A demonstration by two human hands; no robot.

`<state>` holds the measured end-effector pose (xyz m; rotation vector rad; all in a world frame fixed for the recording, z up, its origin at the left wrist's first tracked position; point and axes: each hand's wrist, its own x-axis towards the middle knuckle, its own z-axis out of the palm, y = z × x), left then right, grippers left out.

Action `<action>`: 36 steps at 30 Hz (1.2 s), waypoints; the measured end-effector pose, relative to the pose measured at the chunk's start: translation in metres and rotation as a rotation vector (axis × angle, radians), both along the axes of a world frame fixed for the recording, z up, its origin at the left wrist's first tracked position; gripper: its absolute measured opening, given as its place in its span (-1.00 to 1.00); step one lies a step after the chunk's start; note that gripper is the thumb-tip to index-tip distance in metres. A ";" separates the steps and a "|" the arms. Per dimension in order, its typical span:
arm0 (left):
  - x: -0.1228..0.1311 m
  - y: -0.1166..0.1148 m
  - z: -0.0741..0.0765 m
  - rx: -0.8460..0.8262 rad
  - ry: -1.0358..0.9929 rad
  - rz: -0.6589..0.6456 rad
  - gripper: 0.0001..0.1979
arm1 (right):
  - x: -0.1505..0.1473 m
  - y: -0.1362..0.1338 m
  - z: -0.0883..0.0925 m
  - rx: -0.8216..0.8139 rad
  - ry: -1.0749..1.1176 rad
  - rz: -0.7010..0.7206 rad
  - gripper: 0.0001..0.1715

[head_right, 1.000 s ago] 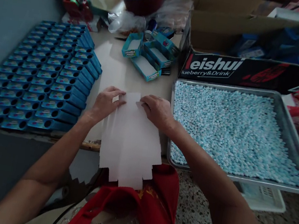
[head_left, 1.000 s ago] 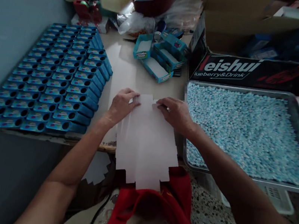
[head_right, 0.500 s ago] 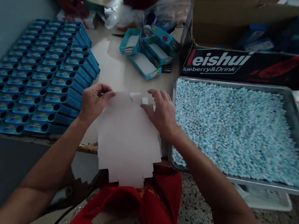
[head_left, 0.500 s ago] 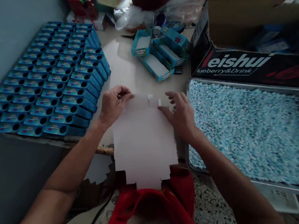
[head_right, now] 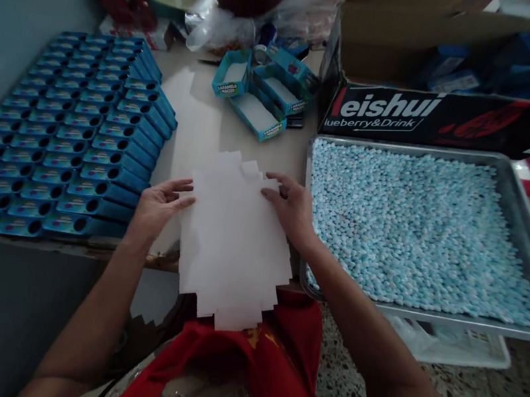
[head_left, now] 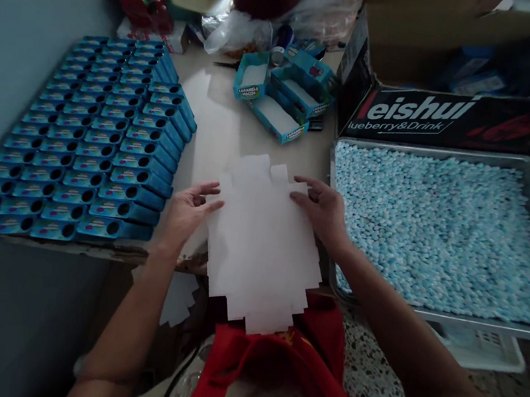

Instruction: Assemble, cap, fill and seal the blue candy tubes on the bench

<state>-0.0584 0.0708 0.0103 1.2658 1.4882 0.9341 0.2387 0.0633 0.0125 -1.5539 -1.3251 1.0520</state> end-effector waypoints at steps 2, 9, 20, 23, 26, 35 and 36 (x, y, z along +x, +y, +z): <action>0.013 -0.012 -0.007 0.069 0.026 0.057 -0.46 | -0.001 -0.001 -0.001 0.129 -0.267 -0.065 -0.64; 0.015 -0.024 0.002 0.254 0.062 0.269 -0.24 | 0.000 -0.018 0.023 0.118 0.115 -0.018 -0.79; 0.050 -0.036 0.024 -0.230 -0.534 0.272 -0.43 | -0.007 -0.017 0.000 -0.208 0.363 -0.030 -0.42; 0.062 -0.030 0.020 -0.217 -0.518 0.176 -0.41 | -0.007 -0.015 -0.011 -0.020 -0.079 -0.009 -0.59; 0.066 -0.024 0.020 -0.161 -0.390 0.051 -0.47 | -0.005 -0.008 -0.012 0.086 -0.327 0.124 -0.64; 0.079 -0.013 0.002 0.144 -0.159 -0.040 -0.62 | -0.022 -0.002 0.015 0.085 -0.910 0.433 -0.63; 0.082 -0.012 0.000 0.155 -0.142 -0.012 -0.58 | -0.027 -0.003 0.016 0.063 -0.933 0.400 -0.62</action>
